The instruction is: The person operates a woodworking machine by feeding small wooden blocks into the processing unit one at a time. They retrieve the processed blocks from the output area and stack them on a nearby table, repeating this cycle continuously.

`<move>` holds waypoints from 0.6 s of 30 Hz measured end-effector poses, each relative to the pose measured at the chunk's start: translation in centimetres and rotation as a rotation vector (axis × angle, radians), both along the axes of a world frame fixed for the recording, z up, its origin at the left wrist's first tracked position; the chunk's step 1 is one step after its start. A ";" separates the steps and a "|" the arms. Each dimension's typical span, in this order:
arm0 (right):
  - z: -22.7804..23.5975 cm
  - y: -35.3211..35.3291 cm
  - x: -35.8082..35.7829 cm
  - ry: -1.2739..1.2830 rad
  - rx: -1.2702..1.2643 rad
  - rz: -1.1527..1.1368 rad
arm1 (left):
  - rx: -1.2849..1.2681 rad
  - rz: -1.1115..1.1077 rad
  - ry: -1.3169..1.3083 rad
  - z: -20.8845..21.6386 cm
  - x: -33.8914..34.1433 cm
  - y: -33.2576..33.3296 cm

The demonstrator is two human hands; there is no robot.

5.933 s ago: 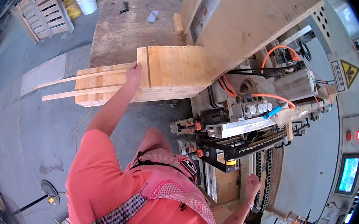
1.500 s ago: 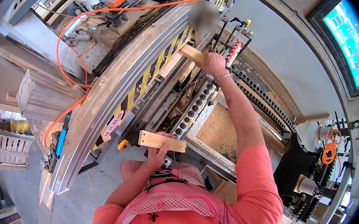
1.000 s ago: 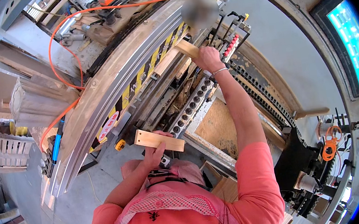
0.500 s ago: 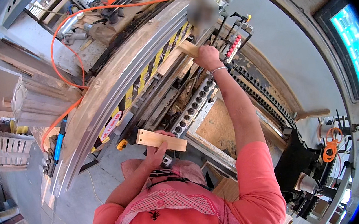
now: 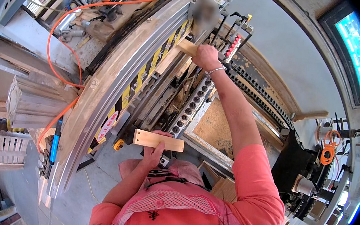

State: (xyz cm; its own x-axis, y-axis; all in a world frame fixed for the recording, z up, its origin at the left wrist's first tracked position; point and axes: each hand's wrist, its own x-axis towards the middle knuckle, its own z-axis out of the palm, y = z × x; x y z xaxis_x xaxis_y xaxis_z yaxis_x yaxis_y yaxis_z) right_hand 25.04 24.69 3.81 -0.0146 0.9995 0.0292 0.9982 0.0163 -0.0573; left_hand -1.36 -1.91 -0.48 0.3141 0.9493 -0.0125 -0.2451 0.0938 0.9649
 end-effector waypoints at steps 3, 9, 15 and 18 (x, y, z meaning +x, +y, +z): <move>-0.2 0.2 0.2 0.027 -0.011 -0.013 | -0.019 -0.012 -0.021 -0.1 -0.1 -0.1; -0.3 0.5 0.4 0.035 -0.020 -0.006 | -0.046 -0.003 -0.035 -0.3 0.0 0.0; -0.8 0.5 0.5 0.050 0.047 0.030 | -0.039 -0.004 -0.007 -0.1 -0.2 0.0; -1.0 0.3 0.7 0.043 0.059 0.046 | -0.065 0.020 0.033 1.0 0.1 -0.1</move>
